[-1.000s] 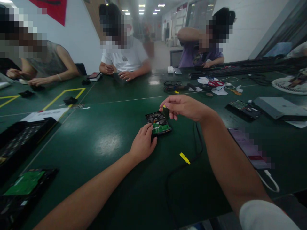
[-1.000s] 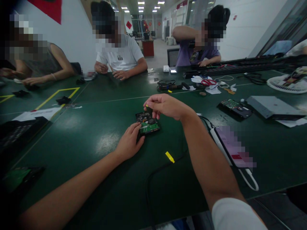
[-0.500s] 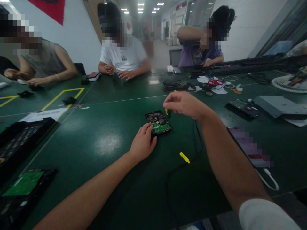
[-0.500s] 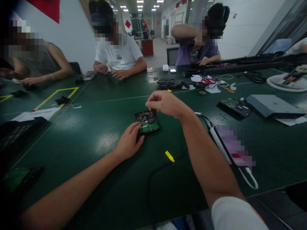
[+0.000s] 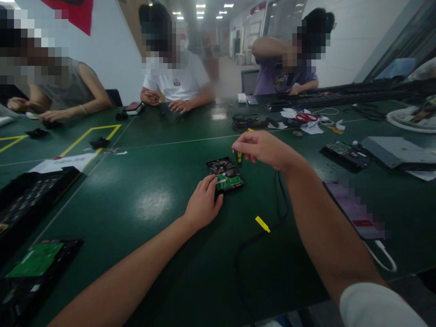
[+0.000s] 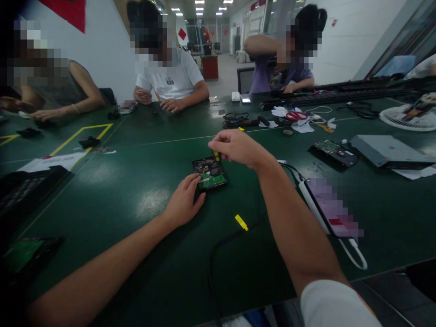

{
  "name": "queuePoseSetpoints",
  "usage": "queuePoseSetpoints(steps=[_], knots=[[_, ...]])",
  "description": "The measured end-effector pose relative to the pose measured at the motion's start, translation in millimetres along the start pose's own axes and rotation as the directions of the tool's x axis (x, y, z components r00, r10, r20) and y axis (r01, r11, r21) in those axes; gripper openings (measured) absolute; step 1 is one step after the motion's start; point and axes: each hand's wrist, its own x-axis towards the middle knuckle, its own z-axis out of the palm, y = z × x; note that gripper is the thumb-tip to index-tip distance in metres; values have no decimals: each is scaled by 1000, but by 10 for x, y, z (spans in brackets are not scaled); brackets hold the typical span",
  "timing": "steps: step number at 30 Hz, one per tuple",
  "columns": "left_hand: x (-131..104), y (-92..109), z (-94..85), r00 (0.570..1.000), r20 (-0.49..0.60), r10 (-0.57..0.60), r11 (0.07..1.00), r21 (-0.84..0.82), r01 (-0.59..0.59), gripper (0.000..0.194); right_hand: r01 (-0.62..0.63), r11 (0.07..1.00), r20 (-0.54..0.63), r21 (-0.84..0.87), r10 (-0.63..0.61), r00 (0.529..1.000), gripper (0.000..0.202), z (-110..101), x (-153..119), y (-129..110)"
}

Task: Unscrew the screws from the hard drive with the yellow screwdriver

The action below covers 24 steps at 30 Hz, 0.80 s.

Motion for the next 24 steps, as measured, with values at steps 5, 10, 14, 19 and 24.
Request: queuePoseSetpoints(steps=[5,10,14,19,24], knots=[[-2,-11,13,1000,-4,3,1000,-2,-3,52,-1,999,-90,-50,-3,996,17,0,10,17],[-4,-10,8,1000,-3,1,1000,-2,-1,52,73,997,-26,-8,-73,997,12,11,11,25],[-2,-4,3,1000,2,5,1000,1,-5,52,50,996,33,68,-52,998,17,24,25,45],[0,-10,12,1000,-6,1,1000,-3,-1,52,20,997,25,72,-22,999,14,18,20,30],[-4,-18,10,1000,1,3,1000,4,-3,51,37,997,-82,-69,-43,996,15,-6,4,11]])
